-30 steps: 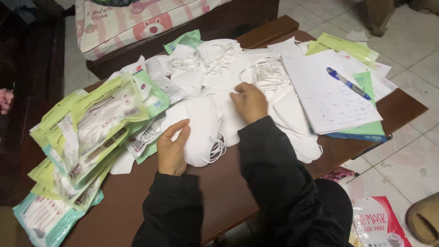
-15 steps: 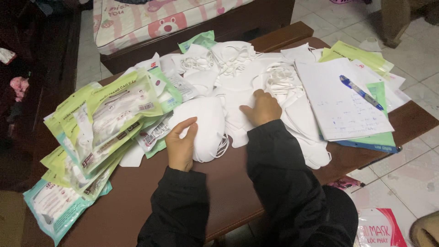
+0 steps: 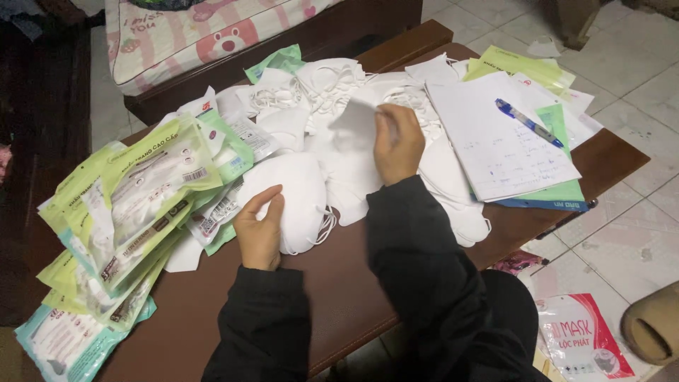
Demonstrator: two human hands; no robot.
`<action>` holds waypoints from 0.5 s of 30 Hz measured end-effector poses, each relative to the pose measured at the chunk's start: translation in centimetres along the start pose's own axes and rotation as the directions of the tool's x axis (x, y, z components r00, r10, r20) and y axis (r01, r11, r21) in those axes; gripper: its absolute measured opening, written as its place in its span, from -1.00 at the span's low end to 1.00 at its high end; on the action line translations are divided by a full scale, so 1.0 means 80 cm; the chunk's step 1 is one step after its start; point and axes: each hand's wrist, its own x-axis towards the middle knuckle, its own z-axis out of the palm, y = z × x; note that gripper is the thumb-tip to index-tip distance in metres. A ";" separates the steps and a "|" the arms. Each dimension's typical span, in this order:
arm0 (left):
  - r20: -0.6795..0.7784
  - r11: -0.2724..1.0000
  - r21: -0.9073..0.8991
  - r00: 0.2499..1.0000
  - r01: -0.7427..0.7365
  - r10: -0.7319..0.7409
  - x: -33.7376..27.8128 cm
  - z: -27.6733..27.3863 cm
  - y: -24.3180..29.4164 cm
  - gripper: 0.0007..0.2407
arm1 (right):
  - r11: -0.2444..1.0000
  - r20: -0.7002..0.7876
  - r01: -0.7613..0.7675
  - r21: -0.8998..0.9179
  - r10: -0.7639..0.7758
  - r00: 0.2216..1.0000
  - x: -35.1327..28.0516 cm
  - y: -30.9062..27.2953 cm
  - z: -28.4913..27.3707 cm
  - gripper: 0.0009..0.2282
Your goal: Counting and packaging face masks into plastic bags
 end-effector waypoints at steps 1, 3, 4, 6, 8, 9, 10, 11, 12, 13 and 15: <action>-0.001 1.000 0.001 1.000 0.000 0.000 -0.001 0.001 0.001 -0.85 | 1.000 0.000 0.000 0.001 0.000 1.000 0.003 -0.004 -0.003 -0.94; -0.003 1.000 -0.006 1.000 0.018 -0.018 -0.002 0.002 0.004 -0.84 | 0.848 0.146 -0.229 0.477 0.181 0.973 0.009 -0.012 -0.009 -0.92; -0.005 1.000 -0.006 1.000 0.019 -0.019 -0.006 0.003 0.013 -0.84 | 0.848 0.148 -0.231 0.478 0.181 0.972 0.009 -0.014 -0.012 -0.92; 0.011 0.990 -0.082 0.994 0.111 -0.111 -0.016 0.003 0.031 -0.66 | 0.730 0.552 -0.519 0.445 0.233 0.801 0.006 -0.018 -0.017 -0.85; 0.083 0.978 -0.136 0.985 0.159 -0.149 -0.010 0.001 0.023 -0.54 | 0.757 0.642 -0.524 0.391 0.184 0.745 -0.005 -0.033 -0.001 -0.86; 0.159 0.960 -0.187 0.970 0.210 -0.182 -0.006 -0.002 0.019 -0.41 | 0.785 0.723 -0.519 0.337 0.138 0.677 -0.011 -0.042 0.008 -0.88; 0.151 0.960 -0.190 0.972 0.207 -0.180 -0.001 -0.002 0.003 -0.41 | 0.785 0.727 -0.518 0.339 0.130 0.674 -0.020 -0.041 0.020 -0.88; 0.203 0.958 -0.182 0.962 0.223 -0.185 0.004 -0.003 -0.012 -0.62 | 0.807 0.755 -0.527 0.266 0.165 0.634 -0.031 -0.040 0.032 -0.90; 0.255 0.956 -0.174 0.948 0.238 -0.190 0.009 -0.004 -0.028 -0.80 | 0.826 0.779 -0.531 0.191 0.202 0.593 -0.041 -0.039 0.044 -0.92; 0.248 0.956 -0.174 0.950 0.236 -0.190 0.010 -0.007 -0.025 -0.80 | 0.825 0.783 -0.531 0.193 0.197 0.590 -0.043 -0.027 0.047 -0.92; 0.154 0.961 -0.057 0.954 0.269 -0.258 0.011 -0.010 -0.020 -0.76 | 0.827 0.619 -0.536 0.170 0.333 0.711 -0.046 -0.003 0.053 -0.90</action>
